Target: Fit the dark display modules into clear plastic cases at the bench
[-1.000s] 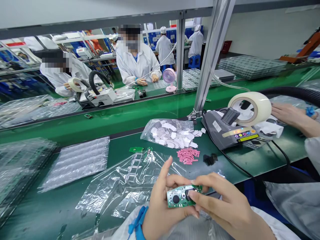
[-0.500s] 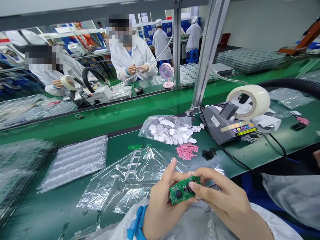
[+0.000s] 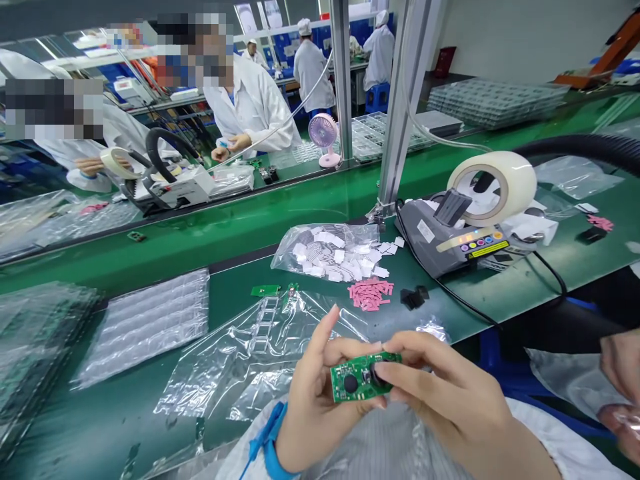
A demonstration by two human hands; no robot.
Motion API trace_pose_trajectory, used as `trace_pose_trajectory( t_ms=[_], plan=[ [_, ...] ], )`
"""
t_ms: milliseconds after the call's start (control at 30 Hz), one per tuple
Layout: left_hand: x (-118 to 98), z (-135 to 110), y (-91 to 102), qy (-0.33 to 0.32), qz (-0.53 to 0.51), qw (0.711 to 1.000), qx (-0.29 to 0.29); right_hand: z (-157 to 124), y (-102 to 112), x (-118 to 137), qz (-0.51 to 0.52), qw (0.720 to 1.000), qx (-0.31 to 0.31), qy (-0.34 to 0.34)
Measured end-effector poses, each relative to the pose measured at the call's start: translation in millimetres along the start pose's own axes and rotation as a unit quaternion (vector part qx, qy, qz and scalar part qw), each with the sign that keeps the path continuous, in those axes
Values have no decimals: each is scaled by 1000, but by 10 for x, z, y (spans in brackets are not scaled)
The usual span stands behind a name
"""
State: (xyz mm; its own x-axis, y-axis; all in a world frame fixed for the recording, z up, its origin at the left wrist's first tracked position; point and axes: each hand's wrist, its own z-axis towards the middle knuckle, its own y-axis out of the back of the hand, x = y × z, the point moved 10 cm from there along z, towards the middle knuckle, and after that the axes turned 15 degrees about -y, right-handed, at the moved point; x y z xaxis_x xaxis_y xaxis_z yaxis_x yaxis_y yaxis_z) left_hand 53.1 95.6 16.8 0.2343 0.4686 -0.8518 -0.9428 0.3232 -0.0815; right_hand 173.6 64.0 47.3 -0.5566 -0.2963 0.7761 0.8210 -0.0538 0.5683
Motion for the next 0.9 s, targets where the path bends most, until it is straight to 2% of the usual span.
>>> trace_pose_trajectory(
  t_ms=[67,233,433,633,800,900],
  plan=[
    [-3,-4,22,0,11,1000,-10,14,45,31,-7,1000,-9,-2],
    [24,-4,15,23,42,999,-6,78,20,-126,5,995,19,-96],
    [41,-6,5,53,32,998,-18,0,88,-95,-7,998,-27,-62],
    [90,-32,35,65,31,997,-26,9,93,-112,-17,998,-1,-64],
    [71,-7,5,46,25,999,-12,64,-17,-254,39,981,47,-182],
    [40,-7,4,37,35,999,-6,56,-52,-285,38,974,59,-216]
  ],
)
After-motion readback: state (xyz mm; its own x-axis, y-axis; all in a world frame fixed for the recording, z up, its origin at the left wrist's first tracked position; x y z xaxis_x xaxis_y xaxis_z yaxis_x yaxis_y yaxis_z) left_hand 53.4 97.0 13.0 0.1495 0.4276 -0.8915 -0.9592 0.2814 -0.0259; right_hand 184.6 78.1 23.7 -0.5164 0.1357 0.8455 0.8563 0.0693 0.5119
